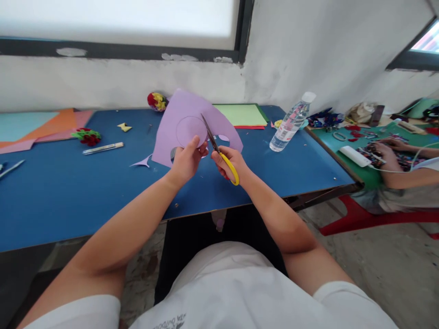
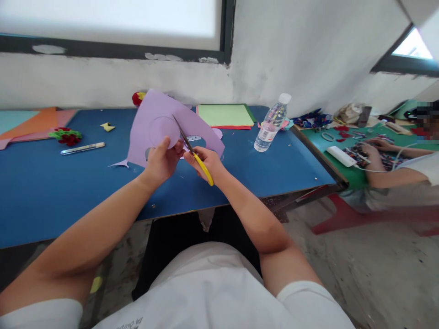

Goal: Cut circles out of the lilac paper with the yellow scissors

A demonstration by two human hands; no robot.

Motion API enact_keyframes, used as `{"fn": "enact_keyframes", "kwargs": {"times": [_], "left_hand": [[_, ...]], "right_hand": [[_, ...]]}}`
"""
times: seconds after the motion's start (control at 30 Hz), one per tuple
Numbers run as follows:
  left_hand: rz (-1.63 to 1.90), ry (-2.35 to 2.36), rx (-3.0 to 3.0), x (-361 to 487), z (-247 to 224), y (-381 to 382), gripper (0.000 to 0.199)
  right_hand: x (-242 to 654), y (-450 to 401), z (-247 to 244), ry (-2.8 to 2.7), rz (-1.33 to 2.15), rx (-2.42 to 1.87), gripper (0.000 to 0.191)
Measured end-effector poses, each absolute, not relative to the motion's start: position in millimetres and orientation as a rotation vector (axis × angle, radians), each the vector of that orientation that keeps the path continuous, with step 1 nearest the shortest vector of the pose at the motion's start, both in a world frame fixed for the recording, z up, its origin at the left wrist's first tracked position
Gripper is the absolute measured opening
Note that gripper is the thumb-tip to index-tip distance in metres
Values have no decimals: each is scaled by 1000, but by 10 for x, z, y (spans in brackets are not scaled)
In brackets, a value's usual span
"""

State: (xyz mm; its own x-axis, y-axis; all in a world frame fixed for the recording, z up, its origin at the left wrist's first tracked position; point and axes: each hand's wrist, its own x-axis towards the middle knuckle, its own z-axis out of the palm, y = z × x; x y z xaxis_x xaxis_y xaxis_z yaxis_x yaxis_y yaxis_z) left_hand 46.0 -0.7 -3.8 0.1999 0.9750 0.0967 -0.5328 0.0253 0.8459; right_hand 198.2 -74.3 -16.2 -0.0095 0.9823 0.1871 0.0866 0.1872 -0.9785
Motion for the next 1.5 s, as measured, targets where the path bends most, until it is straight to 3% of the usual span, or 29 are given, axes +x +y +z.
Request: {"fn": "enact_keyframes", "kwargs": {"times": [0.3, 0.53, 1.23, 1.5], "left_hand": [[1388, 785, 1327, 379, -241, 65, 56], [1330, 777, 1464, 375, -276, 48, 62], [1204, 663, 1323, 330, -206, 55, 58], [1183, 597, 1271, 321, -148, 52, 66]], "right_hand": [[1991, -695, -229, -1336, 1032, -1087, 95], [2006, -661, -289, -1346, 1026, -1047, 99], [2012, -670, -337, -1382, 1001, -1049, 97], [2068, -673, -353, -1409, 980, -1067, 91]]}}
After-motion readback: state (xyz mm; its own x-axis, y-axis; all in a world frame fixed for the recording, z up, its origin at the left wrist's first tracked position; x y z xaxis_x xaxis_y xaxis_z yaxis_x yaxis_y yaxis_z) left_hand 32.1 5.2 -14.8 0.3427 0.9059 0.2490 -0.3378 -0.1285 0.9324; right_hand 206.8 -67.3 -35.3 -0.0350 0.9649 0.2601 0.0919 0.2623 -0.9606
